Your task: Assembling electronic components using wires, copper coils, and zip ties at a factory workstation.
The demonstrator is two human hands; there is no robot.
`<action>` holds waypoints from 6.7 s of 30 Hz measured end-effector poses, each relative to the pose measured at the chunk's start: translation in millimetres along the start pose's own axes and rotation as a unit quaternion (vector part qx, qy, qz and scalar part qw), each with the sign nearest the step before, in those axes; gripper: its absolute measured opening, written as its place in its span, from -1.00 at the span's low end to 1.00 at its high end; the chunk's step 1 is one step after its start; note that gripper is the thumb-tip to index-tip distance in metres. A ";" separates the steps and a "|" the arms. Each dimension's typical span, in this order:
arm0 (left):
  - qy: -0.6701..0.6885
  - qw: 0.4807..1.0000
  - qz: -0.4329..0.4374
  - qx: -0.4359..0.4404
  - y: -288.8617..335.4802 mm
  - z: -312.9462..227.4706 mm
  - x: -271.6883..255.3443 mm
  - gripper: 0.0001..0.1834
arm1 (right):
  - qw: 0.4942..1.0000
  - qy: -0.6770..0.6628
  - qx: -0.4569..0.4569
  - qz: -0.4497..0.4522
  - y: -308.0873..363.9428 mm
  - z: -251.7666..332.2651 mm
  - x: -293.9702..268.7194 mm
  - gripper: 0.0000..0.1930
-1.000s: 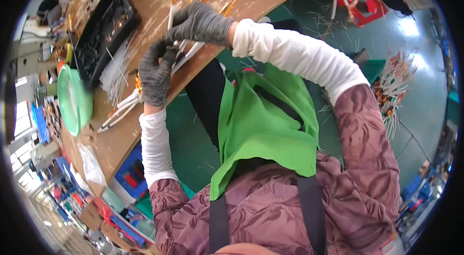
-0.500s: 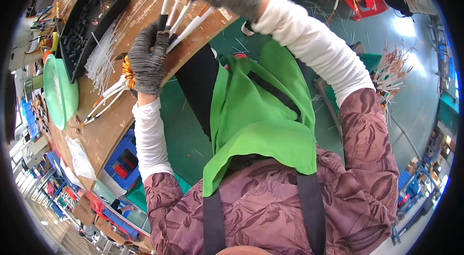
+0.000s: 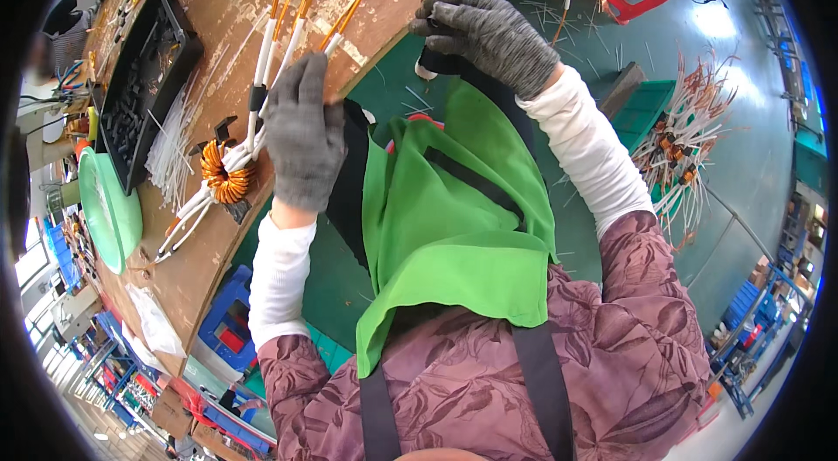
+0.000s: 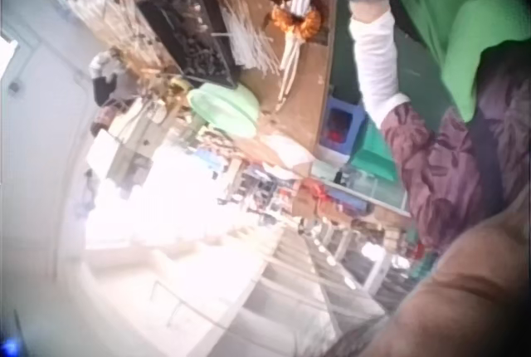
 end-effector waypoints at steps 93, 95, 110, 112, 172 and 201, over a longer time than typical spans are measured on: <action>-0.088 0.947 0.118 -0.287 51.1 100.7 -78.8 -0.01 | 0.895 0.407 -0.182 0.022 -38.3 -39.4 120.4 -0.68; -0.083 0.946 0.119 -0.292 54.8 100.9 -78.8 -0.01 | 0.923 0.376 -0.075 0.027 -47.7 -30.5 147.0 -0.70; 0.063 0.981 0.107 -0.148 -3.9 71.4 -46.8 -0.62 | 0.977 0.200 -0.059 -0.042 -30.2 -71.8 123.0 -0.77; 0.106 0.971 0.134 -0.166 -14.9 65.1 -37.7 -0.71 | 0.969 0.233 -0.081 -0.009 -39.6 -66.9 117.5 -0.78; 0.287 0.911 -0.083 -0.285 20.9 44.8 -28.2 -0.78 | 0.998 0.015 0.050 0.020 -18.1 -106.9 96.4 -0.79; 0.279 0.901 -0.178 -0.280 27.7 20.6 -11.9 -0.84 | 0.928 -0.186 0.291 0.143 -8.7 -116.7 78.1 -0.76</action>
Point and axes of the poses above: each hand's wrist, its own y-axis away from the middle knuckle, its own x-axis out of the palm, z = x × y, the point moved 2 cm from there along -y, towards the middle knuckle, and after that the axes turned 13 degrees about -x, right-handed, at the moved point
